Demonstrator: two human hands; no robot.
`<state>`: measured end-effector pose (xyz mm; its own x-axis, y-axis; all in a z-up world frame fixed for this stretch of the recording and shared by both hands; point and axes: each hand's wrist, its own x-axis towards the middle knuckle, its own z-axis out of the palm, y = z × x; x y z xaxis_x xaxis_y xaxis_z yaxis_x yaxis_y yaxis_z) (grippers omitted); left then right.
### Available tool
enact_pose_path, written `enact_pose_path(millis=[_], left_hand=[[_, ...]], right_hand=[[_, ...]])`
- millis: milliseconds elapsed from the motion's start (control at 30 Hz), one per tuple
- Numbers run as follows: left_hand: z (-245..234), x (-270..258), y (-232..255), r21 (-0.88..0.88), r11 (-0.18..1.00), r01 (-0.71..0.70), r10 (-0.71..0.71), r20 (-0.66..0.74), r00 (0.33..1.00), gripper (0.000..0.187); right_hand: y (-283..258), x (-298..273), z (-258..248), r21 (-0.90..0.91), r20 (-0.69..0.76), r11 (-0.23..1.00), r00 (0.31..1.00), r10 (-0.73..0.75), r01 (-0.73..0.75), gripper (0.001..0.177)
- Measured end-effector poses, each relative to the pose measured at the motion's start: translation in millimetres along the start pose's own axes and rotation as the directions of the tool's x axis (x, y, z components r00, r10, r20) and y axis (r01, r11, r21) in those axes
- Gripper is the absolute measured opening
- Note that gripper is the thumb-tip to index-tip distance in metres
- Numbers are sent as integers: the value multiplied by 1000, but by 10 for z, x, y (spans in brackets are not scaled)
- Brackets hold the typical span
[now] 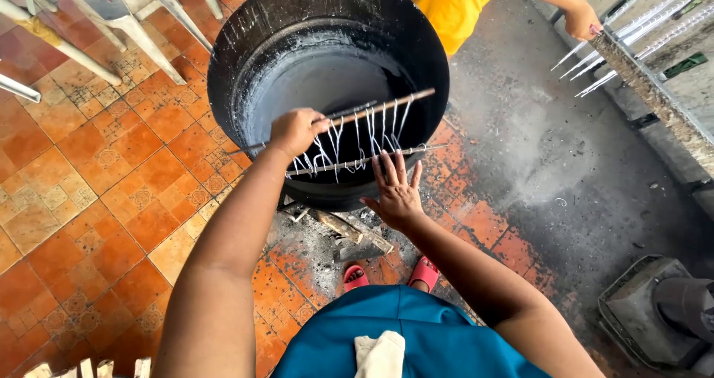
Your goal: Tending to a wood fire under a large pot of wax and dipping racks of wicks to make candles.
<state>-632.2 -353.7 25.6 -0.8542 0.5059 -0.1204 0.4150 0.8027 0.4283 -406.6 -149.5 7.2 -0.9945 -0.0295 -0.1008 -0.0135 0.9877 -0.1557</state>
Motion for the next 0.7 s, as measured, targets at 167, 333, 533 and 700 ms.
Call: enact_pose_path(millis=[167, 333, 533, 700], left_hand=[[-716, 274, 42, 51, 998, 33, -28, -89, 996, 40], [-1630, 400, 218, -108, 993, -56, 30, -230, 973, 19], [-2368, 735, 111, -47, 993, -104, 77, -403, 912, 14], [-2895, 884, 59, 26, 999, -34, 43, -500, 865, 12]], right_hand=[[-23, -20, -37, -15, 9, 1000, 1000, 8, -8, 101], [-86, -7, -188, -68, 144, 996, 988, 61, -51, 97], [-129, -25, -326, -70, 201, 995, 975, 89, -77, 98], [-72, -14, -227, -97, 119, 994, 991, 53, -42, 98]])
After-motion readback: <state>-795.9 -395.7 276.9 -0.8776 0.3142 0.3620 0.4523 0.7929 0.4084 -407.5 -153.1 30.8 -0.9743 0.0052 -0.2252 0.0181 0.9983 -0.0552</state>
